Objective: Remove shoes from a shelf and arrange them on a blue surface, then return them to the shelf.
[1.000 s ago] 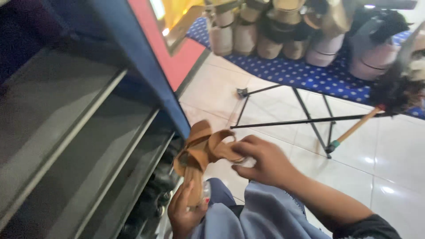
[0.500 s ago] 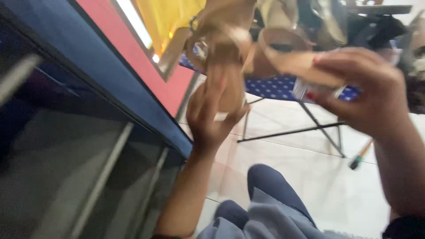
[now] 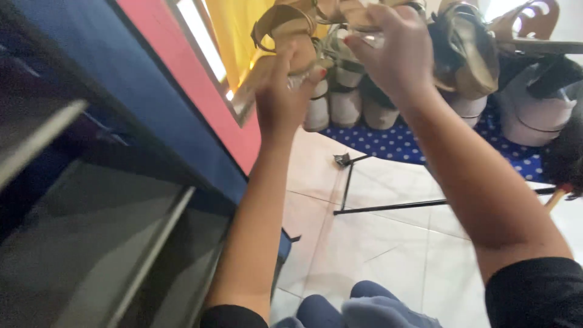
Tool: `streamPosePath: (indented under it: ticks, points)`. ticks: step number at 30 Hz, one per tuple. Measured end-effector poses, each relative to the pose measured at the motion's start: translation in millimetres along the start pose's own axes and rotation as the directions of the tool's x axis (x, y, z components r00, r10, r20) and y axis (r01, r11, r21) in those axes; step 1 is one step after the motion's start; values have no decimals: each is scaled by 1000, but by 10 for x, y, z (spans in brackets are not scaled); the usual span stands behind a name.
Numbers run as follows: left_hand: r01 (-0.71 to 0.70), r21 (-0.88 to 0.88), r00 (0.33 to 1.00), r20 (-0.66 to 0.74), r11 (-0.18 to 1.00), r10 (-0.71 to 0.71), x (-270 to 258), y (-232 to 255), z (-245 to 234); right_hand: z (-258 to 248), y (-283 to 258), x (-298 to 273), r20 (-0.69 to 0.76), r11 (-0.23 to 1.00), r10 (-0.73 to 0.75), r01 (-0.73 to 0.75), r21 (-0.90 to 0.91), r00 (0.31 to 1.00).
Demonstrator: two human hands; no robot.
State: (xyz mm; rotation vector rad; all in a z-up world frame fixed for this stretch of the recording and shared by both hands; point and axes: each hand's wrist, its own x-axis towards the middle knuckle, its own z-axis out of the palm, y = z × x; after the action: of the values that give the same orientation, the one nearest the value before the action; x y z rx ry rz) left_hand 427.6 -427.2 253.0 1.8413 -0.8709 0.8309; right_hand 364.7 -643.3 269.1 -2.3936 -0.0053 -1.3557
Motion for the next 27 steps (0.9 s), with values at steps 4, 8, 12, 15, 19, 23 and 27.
streamPosePath:
  ticks: [4,8,12,15,19,23,27]
  points:
    - [140,54,988,53,989,-143,101,-92,300,238,105,117,137,986,141,-128,-105,980]
    - [245,92,965,74,965,-252,237,-173,446,386,367,143,171,968,68,-24,-249,983]
    - [231,139,959,134,963,-250,232,-302,547,379,556,100,274,914,24,89,-395,962]
    - [333,147,930,112,932,-350,195,-176,563,310,588,19,302,905,-7,135,-404,953]
    - [394,178,902,115,901,-417,18,-252,733,341,645,-113,213,926,-54,128,-354,976]
    - [238,108,963,102,965,-249,-146,-303,727,330,574,-135,199,964,-22,73,-256,980]
    - [378,78,908,163,922,-386,-101,-100,716,302,636,-149,201,965,-2,55,-256,980]
